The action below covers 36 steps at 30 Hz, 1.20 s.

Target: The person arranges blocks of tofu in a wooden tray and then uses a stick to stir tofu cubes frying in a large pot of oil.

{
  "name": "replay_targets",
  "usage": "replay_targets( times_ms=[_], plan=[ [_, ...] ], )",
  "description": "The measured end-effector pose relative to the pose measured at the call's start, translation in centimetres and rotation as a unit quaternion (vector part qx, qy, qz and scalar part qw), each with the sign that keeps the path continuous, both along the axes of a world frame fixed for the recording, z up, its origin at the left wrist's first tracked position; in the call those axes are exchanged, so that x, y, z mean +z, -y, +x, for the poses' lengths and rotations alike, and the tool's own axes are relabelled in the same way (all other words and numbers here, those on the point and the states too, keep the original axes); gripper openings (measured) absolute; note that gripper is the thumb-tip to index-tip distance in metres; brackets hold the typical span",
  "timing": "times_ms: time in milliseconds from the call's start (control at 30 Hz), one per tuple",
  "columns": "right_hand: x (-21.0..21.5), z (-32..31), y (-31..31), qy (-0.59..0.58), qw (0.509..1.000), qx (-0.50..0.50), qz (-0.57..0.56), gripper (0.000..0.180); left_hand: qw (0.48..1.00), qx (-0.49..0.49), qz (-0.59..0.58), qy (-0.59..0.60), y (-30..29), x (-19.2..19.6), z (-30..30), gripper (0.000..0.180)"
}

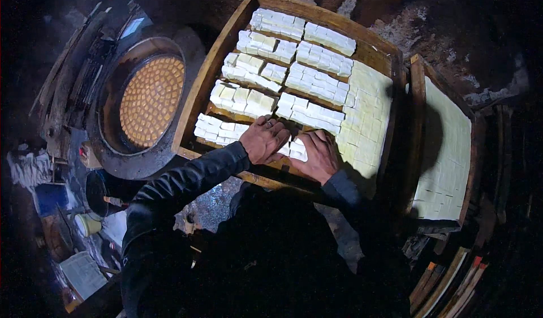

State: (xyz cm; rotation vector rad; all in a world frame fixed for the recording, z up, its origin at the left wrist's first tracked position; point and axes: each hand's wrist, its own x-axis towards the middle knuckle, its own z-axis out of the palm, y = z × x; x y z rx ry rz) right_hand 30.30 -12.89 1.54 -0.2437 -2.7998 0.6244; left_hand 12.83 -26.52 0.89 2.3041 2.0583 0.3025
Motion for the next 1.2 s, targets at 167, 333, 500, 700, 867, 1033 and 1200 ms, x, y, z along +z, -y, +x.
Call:
replay_targets(
  times_ms=[167, 333, 500, 700, 867, 1033, 1200],
  plan=[
    [-0.9, 0.5, -0.5, 0.012, 0.999, 0.009, -0.04, 0.056, 0.999, -0.034, 0.017, -0.013, -0.1, -0.8, -0.4, 0.057],
    [-0.3, -0.6, 0.6, 0.061, 0.998, -0.003, 0.009, 0.081, 0.998, -0.017, 0.006, -0.054, 0.6, 0.1, -0.9, 0.063],
    [0.4, -1.9, 1.3, 0.086, 0.995, 0.021, 0.045, 0.086, 0.992, -0.003, -0.06, -0.107, 1.2, 0.8, -1.4, 0.064],
    [-0.9, -3.1, 1.7, 0.092, 0.995, 0.034, -0.002, 0.062, 0.997, -0.007, -0.016, -0.081, 1.6, -0.1, -1.7, 0.053],
    [-1.3, -2.2, 1.3, 0.051, 0.995, 0.015, -0.084, 0.056, 0.999, -0.004, -0.011, -0.03, 1.5, -0.1, -1.7, 0.052],
    [-0.6, -2.2, 1.2, 0.054, 0.998, 0.027, 0.002, 0.071, 1.0, -0.014, -0.015, 0.014, 1.0, -0.4, -1.7, 0.058],
    [2.1, 1.1, -0.5, 0.08, 0.996, 0.034, 0.034, 0.088, 0.999, -0.033, 0.001, -0.005, 1.1, -0.8, -1.4, 0.072]
  ],
)
